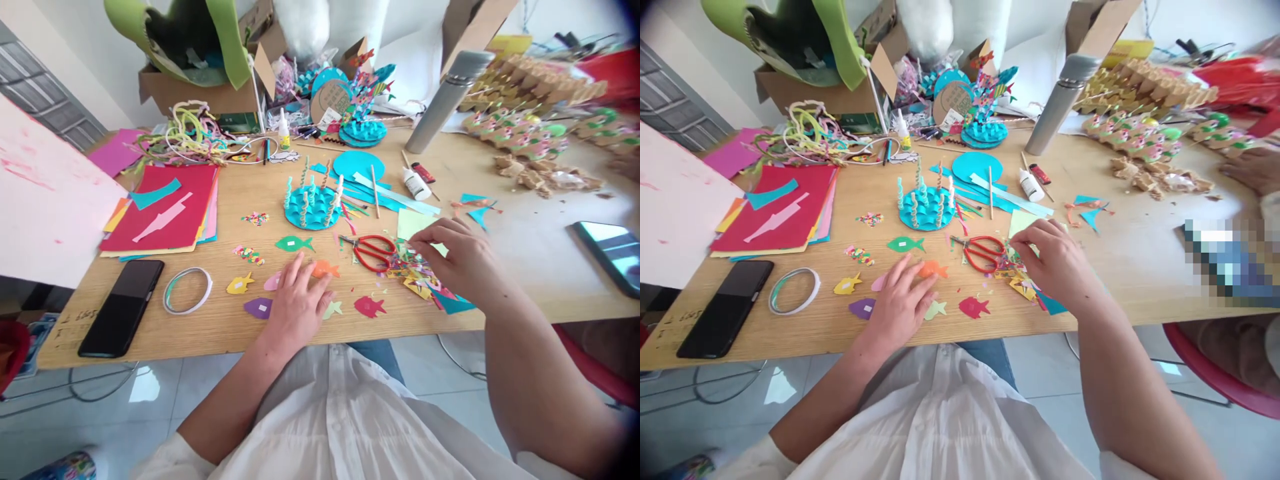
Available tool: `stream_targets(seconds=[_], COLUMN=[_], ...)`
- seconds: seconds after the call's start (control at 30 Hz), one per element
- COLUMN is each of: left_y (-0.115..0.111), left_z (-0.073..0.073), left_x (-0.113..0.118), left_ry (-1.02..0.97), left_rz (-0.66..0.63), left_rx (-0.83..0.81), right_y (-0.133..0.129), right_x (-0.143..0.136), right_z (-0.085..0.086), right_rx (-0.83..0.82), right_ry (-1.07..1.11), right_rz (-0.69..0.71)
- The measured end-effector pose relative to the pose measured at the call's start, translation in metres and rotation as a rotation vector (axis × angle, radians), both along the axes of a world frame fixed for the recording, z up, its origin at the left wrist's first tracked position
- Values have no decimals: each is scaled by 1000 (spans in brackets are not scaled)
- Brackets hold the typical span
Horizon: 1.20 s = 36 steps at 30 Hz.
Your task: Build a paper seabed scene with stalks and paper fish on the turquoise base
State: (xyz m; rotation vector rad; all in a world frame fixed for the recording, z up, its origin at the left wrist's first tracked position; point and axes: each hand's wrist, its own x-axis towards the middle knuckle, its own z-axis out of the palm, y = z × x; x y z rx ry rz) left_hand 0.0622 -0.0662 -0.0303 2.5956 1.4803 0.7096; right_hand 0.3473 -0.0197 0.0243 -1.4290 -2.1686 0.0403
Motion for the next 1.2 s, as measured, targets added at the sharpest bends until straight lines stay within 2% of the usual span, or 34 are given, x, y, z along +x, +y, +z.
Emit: stream_targets(seconds=[0.13,0.27,0.37,0.47,0.57,0.67,0.8,0.97,1.1,1.2], left_y=[1,1,0,-2,-5,-8,-16,-32,-37,-36], left_z=[1,1,5,12,20,23,19,8,2,2], left_x=[-1,-3,-4,-9,-20,-36,-54,-58,-54,-52], left_ry=[-71,-158,-234,-327,-413,-428,-341,-187,-91,-44], left_rz=[1,-5,-24,-33,10,77,148,183,212,235], left_rx=[78,154,214,251,277,315,325,222,129,88], right_y=[-15,-24,-29,-32,-34,-31,-24,-8,17,35], right_x=[39,56,57,53,45,31,0,-49,-87,-116], right_z=[-18,-29,-28,-20,-11,-7,-2,11,17,19], right_rx=[61,-18,-28,23,81,112,81,-17,-99,-228], right_ry=[-116,-175,-171,-127,-99,-89,-89,-21,-37,-69], right_rz=[-146,-225,-235,-244,-210,-126,-2,112,369,529])
